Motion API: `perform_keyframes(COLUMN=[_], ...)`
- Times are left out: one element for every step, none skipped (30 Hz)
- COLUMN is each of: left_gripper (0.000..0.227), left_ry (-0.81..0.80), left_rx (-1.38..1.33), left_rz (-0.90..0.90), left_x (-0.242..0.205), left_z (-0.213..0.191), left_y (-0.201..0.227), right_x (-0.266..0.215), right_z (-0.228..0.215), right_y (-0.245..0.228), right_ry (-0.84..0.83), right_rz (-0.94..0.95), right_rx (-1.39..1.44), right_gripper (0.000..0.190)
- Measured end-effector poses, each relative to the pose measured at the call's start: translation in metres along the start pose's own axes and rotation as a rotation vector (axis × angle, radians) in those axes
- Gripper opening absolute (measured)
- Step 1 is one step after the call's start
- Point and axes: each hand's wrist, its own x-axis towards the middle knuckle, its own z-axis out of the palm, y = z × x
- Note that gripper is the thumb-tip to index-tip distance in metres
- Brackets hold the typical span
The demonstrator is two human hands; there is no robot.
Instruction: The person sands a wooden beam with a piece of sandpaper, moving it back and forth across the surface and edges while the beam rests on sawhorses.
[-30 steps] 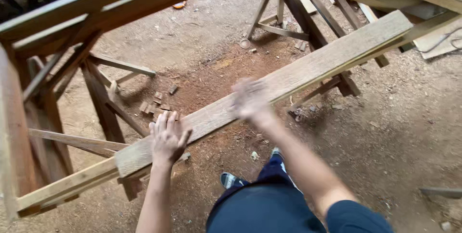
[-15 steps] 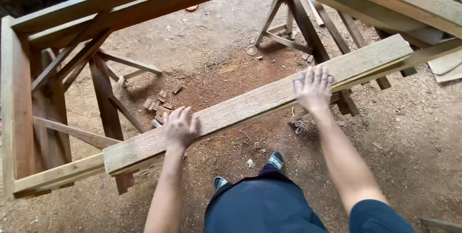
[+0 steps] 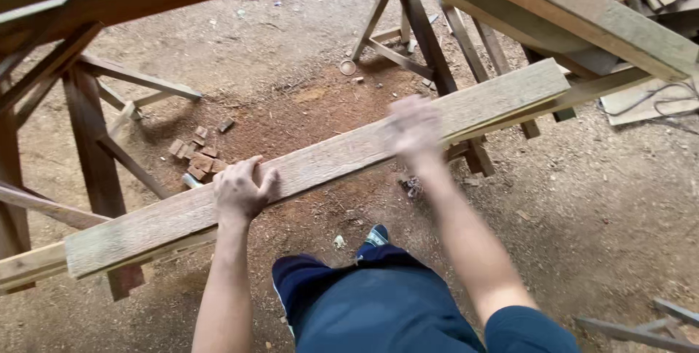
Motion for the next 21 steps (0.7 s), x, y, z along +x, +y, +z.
perform_keyframes(left_gripper=[0.055, 0.056, 0.054, 0.052, 0.05, 0.052, 0.054, 0.058, 0.056, 0.054, 0.052, 0.052, 0.051, 0.051, 0.051, 0.051, 0.052, 0.056, 0.061, 0.066, 0.068], left_ry=[0.006, 0.012, -0.014, -0.04, -0.081, -0.147, -0.208, -0.267, -0.11, 0.046, 0.213, 0.089, -0.037, -0.163, -0.136, -0.109, -0.079, -0.109, -0.141, -0.173, -0.171], left_rx=[-0.002, -0.004, 0.01, 0.023, 0.042, 0.127, 0.204, 0.281, 0.189, 0.096, -0.003, 0.012, 0.03, 0.048, 0.013, -0.022, -0.054, -0.108, -0.162, -0.217, -0.14], left_rz=[-0.017, -0.035, -0.057, -0.079, -0.094, -0.127, -0.158, -0.189, -0.093, 0.003, 0.108, 0.027, -0.06, -0.148, -0.069, 0.01, 0.083, 0.057, 0.033, 0.008, 0.039], left_x=[0.001, 0.001, 0.002, 0.005, 0.006, 0.009, 0.015, 0.019, 0.017, 0.015, 0.021, 0.024, 0.023, 0.023, 0.023, 0.025, 0.025, 0.026, 0.027, 0.028, 0.023], left_z=[-0.002, -0.003, -0.006, -0.008, -0.008, -0.009, -0.006, -0.003, 0.003, 0.012, 0.017, 0.018, 0.017, 0.017, 0.018, 0.018, 0.017, 0.016, 0.015, 0.013, 0.013], left_y=[0.003, 0.006, 0.009, 0.014, 0.019, 0.024, 0.034, 0.04, 0.044, 0.05, 0.058, 0.061, 0.059, 0.058, 0.053, 0.047, 0.039, 0.034, 0.03, 0.028, 0.03], right_x=[0.02, 0.022, 0.022, 0.024, 0.021, 0.023, 0.029, 0.027, 0.016, 0.002, -0.003, -0.02, -0.023, -0.022, -0.017, -0.008, 0.002, 0.013, 0.021, 0.028, 0.032], right_z=[-0.007, -0.011, -0.013, -0.011, -0.001, 0.01, 0.016, 0.02, 0.024, 0.024, 0.017, 0.002, -0.011, -0.02, -0.026, -0.026, -0.022, -0.015, -0.006, 0.001, 0.01], right_y=[0.051, 0.091, 0.118, 0.131, 0.126, 0.107, 0.086, 0.059, 0.021, -0.019, -0.057, -0.079, -0.095, -0.103, -0.097, -0.079, -0.058, -0.026, 0.013, 0.06, 0.104], right_ry=[-0.523, -0.202, -0.129, -0.055, -0.164, -0.273, -0.375, -0.447, -0.176, 0.019, -0.192, -0.476, 0.128, 0.726, 0.352, -0.02, -0.389, -0.448, -0.224, -0.098, -0.094], right_rz=[0.406, 0.051, 0.031, 0.012, 0.022, 0.032, 0.039, 0.263, -0.065, -0.246, -0.28, 0.015, -0.267, -0.516, -0.467, -0.401, -0.326, -0.18, -0.153, -0.192, 0.084], right_rx=[0.268, -0.178, -0.108, -0.036, -0.211, -0.386, -0.569, 0.046, -0.28, -0.032, 0.092, 0.687, 0.37, 0.015, 0.068, 0.116, 0.162, 0.097, 0.045, -0.107, 0.126], right_gripper=[0.05, 0.061, 0.063, 0.065, 0.062, 0.058, 0.056, 0.042, 0.049, 0.047, 0.037, 0.023, 0.028, 0.033, 0.025, 0.018, 0.012, 0.01, 0.026, 0.034, 0.046])
